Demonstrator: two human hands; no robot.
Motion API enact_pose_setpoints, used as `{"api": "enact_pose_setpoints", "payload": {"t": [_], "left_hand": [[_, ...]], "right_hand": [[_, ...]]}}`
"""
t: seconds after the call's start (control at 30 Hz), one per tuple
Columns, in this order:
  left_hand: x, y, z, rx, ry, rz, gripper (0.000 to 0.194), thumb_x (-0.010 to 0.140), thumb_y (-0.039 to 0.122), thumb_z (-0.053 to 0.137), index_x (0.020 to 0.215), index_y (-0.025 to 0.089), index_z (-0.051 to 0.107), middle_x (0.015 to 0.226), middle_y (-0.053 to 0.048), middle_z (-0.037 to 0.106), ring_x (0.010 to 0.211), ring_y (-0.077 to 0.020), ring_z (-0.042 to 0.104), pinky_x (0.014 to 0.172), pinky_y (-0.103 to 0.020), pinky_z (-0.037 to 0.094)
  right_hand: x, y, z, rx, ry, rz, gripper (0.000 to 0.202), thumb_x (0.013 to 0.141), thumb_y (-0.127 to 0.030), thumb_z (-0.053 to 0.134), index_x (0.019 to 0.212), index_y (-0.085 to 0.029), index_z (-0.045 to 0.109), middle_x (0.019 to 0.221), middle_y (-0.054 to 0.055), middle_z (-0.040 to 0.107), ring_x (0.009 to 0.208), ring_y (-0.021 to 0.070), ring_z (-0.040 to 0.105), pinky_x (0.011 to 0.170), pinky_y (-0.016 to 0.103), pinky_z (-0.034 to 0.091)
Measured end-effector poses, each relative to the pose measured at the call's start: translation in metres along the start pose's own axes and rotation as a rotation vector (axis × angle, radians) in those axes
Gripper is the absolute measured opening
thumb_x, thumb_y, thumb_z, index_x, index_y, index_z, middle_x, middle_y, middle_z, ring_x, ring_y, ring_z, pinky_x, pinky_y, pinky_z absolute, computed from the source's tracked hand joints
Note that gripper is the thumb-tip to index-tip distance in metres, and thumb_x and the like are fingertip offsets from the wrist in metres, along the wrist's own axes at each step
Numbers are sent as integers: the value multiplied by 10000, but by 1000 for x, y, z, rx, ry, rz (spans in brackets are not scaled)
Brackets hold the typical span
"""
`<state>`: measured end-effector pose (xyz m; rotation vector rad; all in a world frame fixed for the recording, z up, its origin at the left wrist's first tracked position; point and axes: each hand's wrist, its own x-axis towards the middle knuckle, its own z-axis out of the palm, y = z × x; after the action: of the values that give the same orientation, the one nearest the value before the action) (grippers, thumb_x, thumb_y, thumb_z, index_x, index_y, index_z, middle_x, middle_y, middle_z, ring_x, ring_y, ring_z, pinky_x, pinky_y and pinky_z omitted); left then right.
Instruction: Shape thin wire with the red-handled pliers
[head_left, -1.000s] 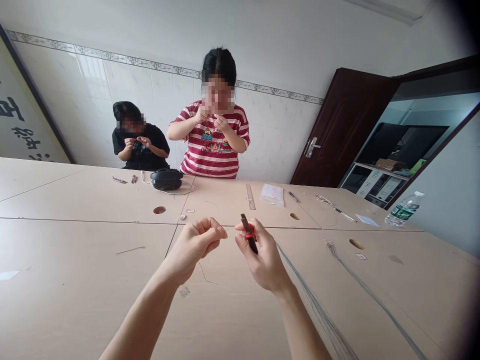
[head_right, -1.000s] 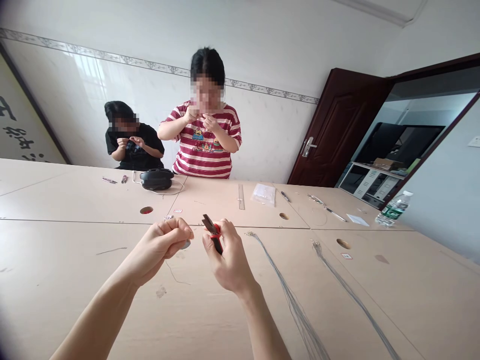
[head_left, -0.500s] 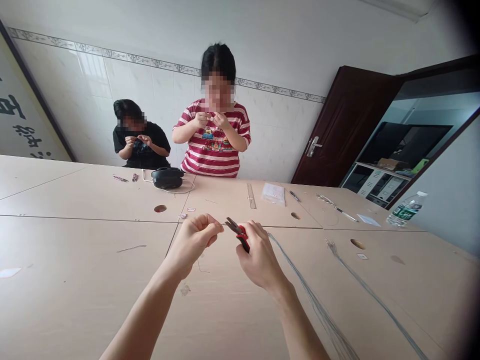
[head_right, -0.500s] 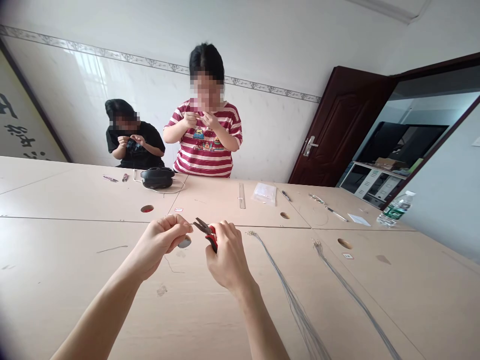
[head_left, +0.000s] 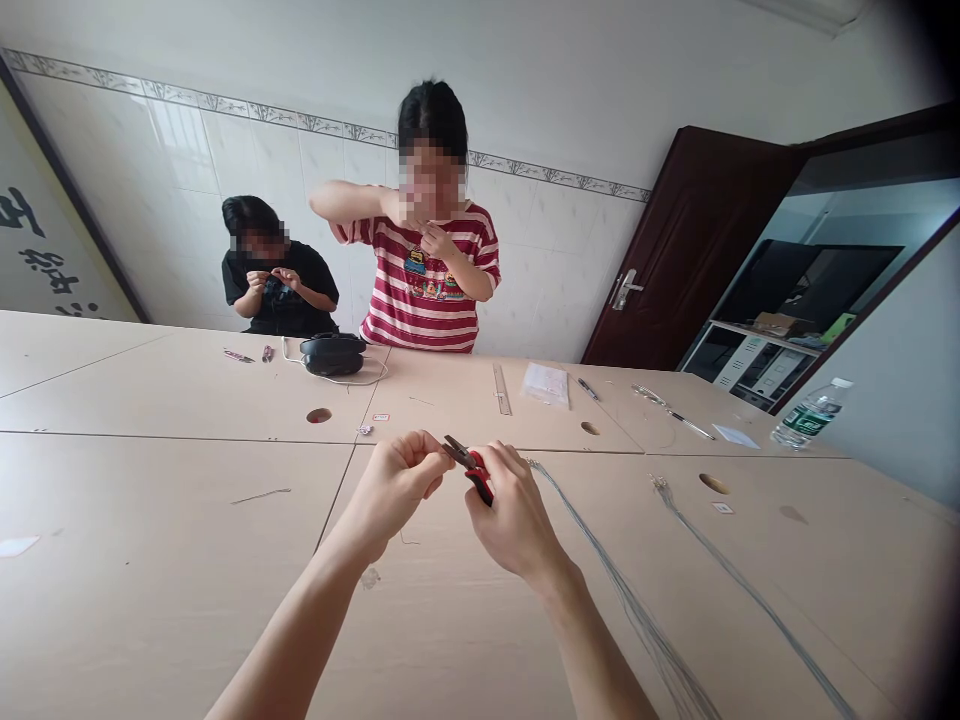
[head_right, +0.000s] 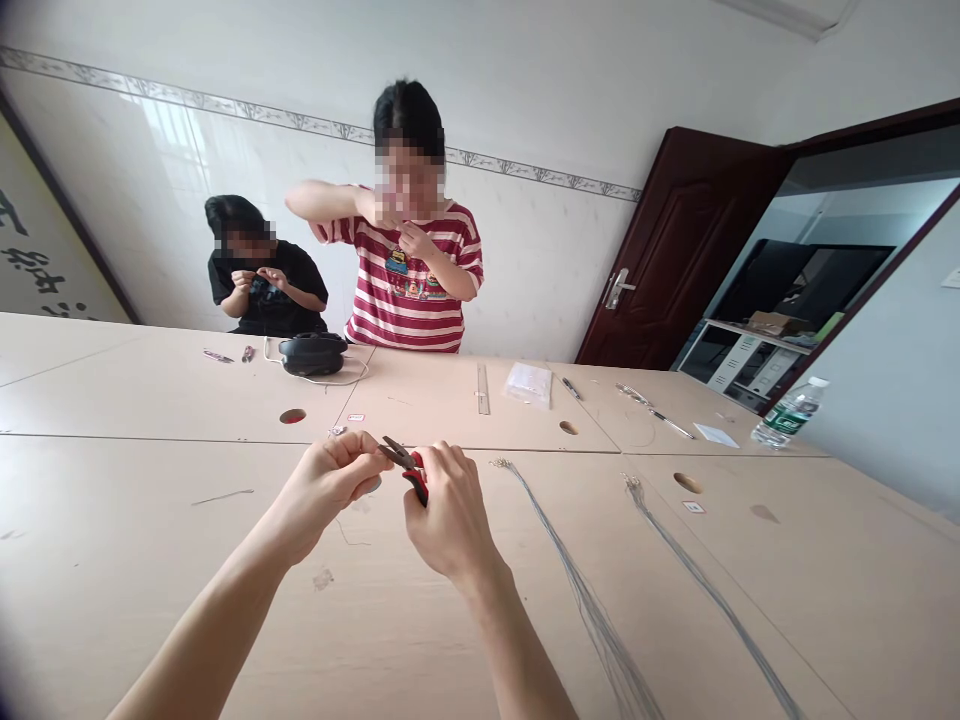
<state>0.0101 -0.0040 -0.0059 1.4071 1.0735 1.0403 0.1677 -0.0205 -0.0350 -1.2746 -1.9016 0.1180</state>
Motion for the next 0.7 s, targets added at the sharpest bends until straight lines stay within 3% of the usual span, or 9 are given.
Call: {"api": "enact_pose_setpoints", "payload": {"t": [0.7], "left_hand": [[0,1,-2,18,-13,6,133,787,268,553,684,184,547,538,64,347,526,-92,245,497,-242,194]], "right_hand": [[0,0,3,35,-12,56,125,788,-109,440,759,-213,503,692,-18,526,586,136,441,555,234,337]]}}
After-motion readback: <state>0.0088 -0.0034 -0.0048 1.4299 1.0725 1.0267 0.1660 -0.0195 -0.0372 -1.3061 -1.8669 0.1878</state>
